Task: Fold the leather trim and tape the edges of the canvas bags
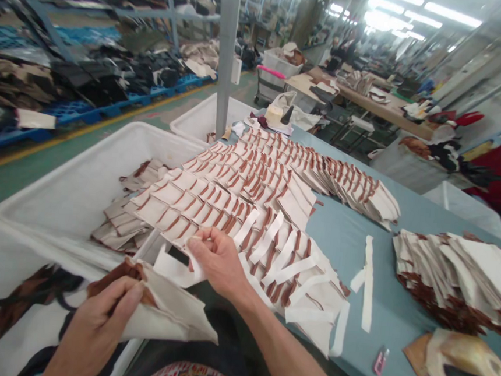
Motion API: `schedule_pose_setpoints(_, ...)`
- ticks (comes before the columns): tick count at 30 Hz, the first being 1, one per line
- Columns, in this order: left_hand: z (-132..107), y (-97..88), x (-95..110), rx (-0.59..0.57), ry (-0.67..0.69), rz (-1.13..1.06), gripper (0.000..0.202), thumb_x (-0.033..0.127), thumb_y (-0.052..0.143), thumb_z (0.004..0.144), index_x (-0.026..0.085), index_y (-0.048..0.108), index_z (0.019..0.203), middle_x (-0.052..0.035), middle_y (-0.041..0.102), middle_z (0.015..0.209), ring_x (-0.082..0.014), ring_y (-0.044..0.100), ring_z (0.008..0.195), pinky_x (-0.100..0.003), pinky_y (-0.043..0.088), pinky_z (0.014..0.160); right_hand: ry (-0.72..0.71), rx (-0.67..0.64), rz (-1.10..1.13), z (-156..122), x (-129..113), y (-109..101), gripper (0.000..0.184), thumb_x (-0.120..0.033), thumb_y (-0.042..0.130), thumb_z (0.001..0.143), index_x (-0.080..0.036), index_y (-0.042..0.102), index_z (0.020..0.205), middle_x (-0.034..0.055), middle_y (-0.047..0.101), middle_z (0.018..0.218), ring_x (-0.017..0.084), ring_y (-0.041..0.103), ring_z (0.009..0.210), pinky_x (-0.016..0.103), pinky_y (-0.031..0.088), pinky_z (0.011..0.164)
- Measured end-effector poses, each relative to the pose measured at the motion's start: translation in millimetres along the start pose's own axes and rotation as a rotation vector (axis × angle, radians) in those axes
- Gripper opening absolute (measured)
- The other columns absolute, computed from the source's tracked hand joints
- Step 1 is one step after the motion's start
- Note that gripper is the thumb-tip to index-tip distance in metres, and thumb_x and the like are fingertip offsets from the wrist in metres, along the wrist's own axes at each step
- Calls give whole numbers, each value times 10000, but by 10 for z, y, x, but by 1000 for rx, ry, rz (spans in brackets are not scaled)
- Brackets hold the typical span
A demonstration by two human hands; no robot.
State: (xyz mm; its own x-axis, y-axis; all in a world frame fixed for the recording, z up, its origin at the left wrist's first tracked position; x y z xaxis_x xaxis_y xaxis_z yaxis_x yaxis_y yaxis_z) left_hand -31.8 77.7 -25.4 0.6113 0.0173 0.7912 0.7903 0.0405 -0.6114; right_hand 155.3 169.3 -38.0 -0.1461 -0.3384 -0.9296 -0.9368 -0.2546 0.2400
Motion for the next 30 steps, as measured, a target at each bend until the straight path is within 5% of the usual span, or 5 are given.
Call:
schedule_pose_setpoints(8, -73, -194, 421, -27, -7, -129, 466, 479, 475, 1066, 229, 581, 687, 42, 597, 611, -143, 574, 569, -223, 458, 548, 76, -184, -26, -704, -270, 324, 602, -758, 797, 844, -181, 667, 954, -46, 592, 628, 84, 474, 504, 215, 364, 499)
schedule_pose_setpoints(15, -188, -212, 768, -156, 54, -289, 389, 429, 513, 1029, 214, 693, 760, 15, 695, 660, -146, 627, 574, -204, 483, 524, -53, -128, -208, -979, -384, 395, 366, -544, 725, 969, -180, 763, 975, -4, 652, 716, 106, 506, 592, 229, 361, 533)
schedule_pose_setpoints(24, -240, -120, 840, -382, 32, -456, 375, 469, 603, 993, 207, 820, 835, -22, 749, 746, -164, 639, 643, -206, 491, 543, -97, -143, -395, -1285, -562, 330, 250, -442, 718, 983, -200, 759, 935, -47, 512, 603, 94, 392, 517, 241, 259, 478)
schedule_pose_setpoints(30, -295, 29, 772, -563, -97, -626, 451, 569, 676, 940, 180, 790, 743, -41, 686, 754, -162, 557, 652, -225, 436, 556, -146, -223, -553, -1406, -703, 384, 182, -367, 694, 1006, -204, 741, 941, -85, 460, 555, 82, 359, 487, 234, 233, 469)
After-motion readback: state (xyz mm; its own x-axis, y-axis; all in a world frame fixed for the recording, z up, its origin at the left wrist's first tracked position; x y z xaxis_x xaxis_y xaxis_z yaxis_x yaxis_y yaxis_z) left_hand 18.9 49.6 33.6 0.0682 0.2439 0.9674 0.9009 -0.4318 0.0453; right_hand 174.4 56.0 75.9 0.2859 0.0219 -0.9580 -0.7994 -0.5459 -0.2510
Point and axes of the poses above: each hand's wrist, its own z-axis towards the middle knuckle, its own y-axis out of the palm, x = y × z, the point moved 8 cm from there along z, towards the middle knuckle
